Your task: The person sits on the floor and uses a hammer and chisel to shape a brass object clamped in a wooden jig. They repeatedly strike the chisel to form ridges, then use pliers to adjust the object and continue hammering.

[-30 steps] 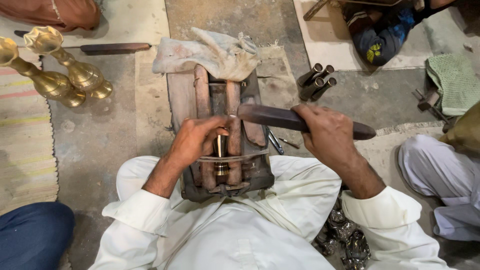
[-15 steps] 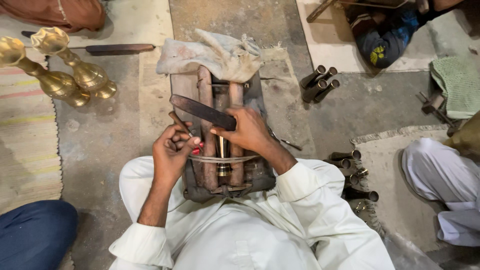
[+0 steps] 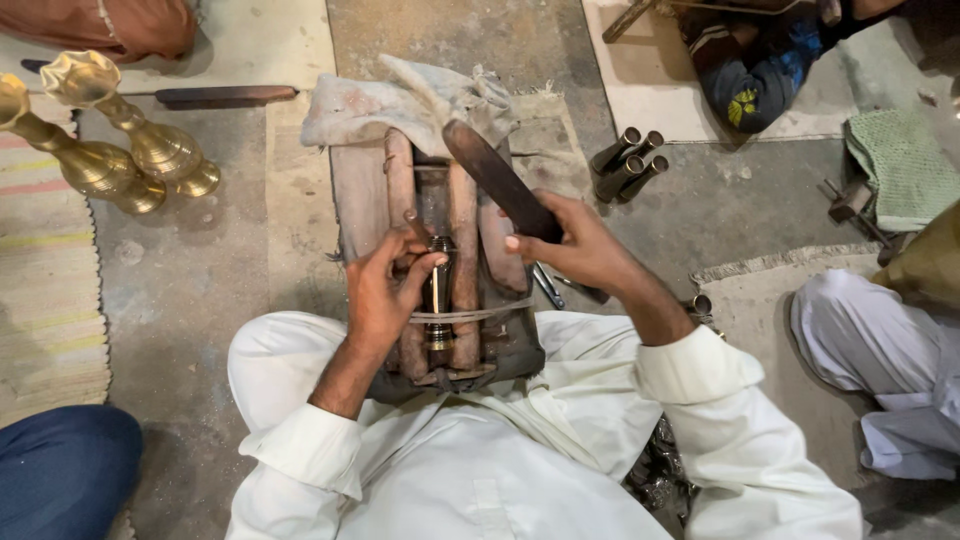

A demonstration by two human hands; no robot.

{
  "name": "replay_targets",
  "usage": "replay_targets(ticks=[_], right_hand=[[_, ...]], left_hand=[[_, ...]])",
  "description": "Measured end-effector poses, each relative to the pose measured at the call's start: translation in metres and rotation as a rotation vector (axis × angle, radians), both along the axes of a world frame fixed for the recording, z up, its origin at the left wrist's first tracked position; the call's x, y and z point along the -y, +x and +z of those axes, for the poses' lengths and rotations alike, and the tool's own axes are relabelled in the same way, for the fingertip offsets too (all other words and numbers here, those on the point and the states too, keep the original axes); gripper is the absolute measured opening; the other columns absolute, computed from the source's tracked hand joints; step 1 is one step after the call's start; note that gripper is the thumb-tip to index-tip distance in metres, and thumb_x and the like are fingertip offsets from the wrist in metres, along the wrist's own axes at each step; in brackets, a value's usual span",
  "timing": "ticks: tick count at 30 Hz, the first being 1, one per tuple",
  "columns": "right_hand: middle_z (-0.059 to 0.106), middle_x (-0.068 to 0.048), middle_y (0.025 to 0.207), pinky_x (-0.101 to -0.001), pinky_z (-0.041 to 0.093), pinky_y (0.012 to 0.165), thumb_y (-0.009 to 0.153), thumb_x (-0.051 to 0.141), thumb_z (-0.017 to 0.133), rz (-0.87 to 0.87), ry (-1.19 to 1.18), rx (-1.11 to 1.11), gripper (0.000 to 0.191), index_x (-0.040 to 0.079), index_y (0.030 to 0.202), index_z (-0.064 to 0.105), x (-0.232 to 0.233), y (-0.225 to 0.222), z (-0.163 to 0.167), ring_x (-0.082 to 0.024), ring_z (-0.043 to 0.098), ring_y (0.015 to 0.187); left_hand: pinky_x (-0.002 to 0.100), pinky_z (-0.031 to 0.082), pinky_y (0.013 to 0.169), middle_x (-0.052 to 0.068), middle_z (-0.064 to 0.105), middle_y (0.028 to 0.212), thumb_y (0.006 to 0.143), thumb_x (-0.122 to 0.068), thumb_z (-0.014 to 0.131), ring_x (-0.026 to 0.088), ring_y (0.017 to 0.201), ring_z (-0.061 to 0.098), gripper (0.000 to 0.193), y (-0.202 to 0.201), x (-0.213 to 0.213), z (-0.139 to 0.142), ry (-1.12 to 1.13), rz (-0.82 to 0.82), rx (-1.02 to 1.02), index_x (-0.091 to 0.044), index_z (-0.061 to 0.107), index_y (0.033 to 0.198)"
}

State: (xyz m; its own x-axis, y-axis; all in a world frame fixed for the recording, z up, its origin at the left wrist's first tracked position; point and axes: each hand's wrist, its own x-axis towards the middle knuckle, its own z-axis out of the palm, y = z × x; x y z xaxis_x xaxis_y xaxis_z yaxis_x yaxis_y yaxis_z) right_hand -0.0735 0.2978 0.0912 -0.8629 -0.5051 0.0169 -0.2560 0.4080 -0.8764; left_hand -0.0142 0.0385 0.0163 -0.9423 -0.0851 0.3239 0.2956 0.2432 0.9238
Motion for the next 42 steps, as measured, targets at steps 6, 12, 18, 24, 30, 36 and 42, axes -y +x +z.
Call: replay_targets(ticks=[6, 12, 18, 24, 30, 36, 42], right_hand=[[0.074, -0.013, 0.096, -0.0369, 0.058, 0.074, 0.095, 0.020, 0.080, -0.192, 0.361, -0.596, 0.037, 0.003, 0.124, 0.064, -0.002, 0.021, 0.060, -0.025, 0.076, 0.086], [0.074, -0.008, 0.088, -0.0404, 0.056, 0.065, 0.085, 0.005, 0.073, 0.086, 0.780, -0.992, 0.038, 0.011, 0.123, 0.070, 0.015, 0.016, 0.108, -0.025, 0.072, 0.074], [0.071, -0.004, 0.084, -0.0387, 0.056, 0.062, 0.082, 0.005, 0.069, 0.141, 0.934, -1.053, 0.035, 0.013, 0.116, 0.070, 0.037, 0.013, 0.125, -0.024, 0.073, 0.076], [0.069, -0.005, 0.085, -0.0393, 0.055, 0.062, 0.084, 0.011, 0.070, 0.201, 0.836, -1.138, 0.027, 0.013, 0.111, 0.068, 0.055, 0.014, 0.127, -0.025, 0.073, 0.076], [0.066, -0.003, 0.081, -0.0376, 0.053, 0.058, 0.087, 0.016, 0.069, 0.202, 0.997, -1.169, 0.017, 0.013, 0.104, 0.066, 0.059, 0.020, 0.126, -0.023, 0.071, 0.073], [0.064, -0.002, 0.081, -0.0347, 0.050, 0.056, 0.087, 0.020, 0.070, 0.199, 1.014, -1.236, 0.014, 0.014, 0.098, 0.065, 0.058, 0.023, 0.124, -0.019, 0.068, 0.071], [0.067, -0.006, 0.081, -0.0329, 0.050, 0.056, 0.088, 0.021, 0.070, 0.209, 1.149, -1.201, 0.015, 0.014, 0.101, 0.067, 0.052, 0.027, 0.121, -0.018, 0.068, 0.067]], left_hand=[[0.032, 0.060, 0.069, 0.015, 0.077, 0.095, 0.092, -0.011, 0.080, 0.019, 0.086, 0.078, 0.024, 0.002, -0.003, -0.003, -0.093, 0.040, -0.093, 0.001, 0.064, 0.106], [0.034, 0.058, 0.066, 0.015, 0.076, 0.090, 0.093, -0.014, 0.083, 0.022, 0.080, 0.077, 0.025, 0.007, -0.006, -0.005, -0.171, 0.099, -0.120, -0.001, 0.064, 0.103], [0.031, 0.061, 0.069, 0.013, 0.077, 0.091, 0.096, -0.015, 0.078, 0.019, 0.080, 0.079, 0.025, 0.014, -0.011, -0.003, -0.037, 0.119, -0.061, 0.000, 0.060, 0.103], [0.030, 0.061, 0.068, 0.013, 0.077, 0.089, 0.097, -0.014, 0.077, 0.019, 0.079, 0.078, 0.024, 0.020, -0.014, -0.004, -0.077, 0.153, -0.071, 0.000, 0.059, 0.103], [0.031, 0.059, 0.065, 0.012, 0.076, 0.084, 0.095, -0.014, 0.079, 0.017, 0.073, 0.077, 0.027, 0.022, -0.016, -0.009, -0.029, 0.188, -0.023, 0.001, 0.058, 0.101], [0.030, 0.059, 0.058, 0.011, 0.075, 0.079, 0.093, -0.012, 0.082, 0.016, 0.067, 0.075, 0.027, 0.023, -0.019, -0.023, -0.070, 0.218, -0.097, 0.001, 0.059, 0.098], [0.031, 0.060, 0.060, 0.011, 0.074, 0.081, 0.094, -0.012, 0.082, 0.018, 0.069, 0.076, 0.027, 0.023, -0.020, -0.026, -0.132, 0.237, -0.193, 0.001, 0.061, 0.104]])
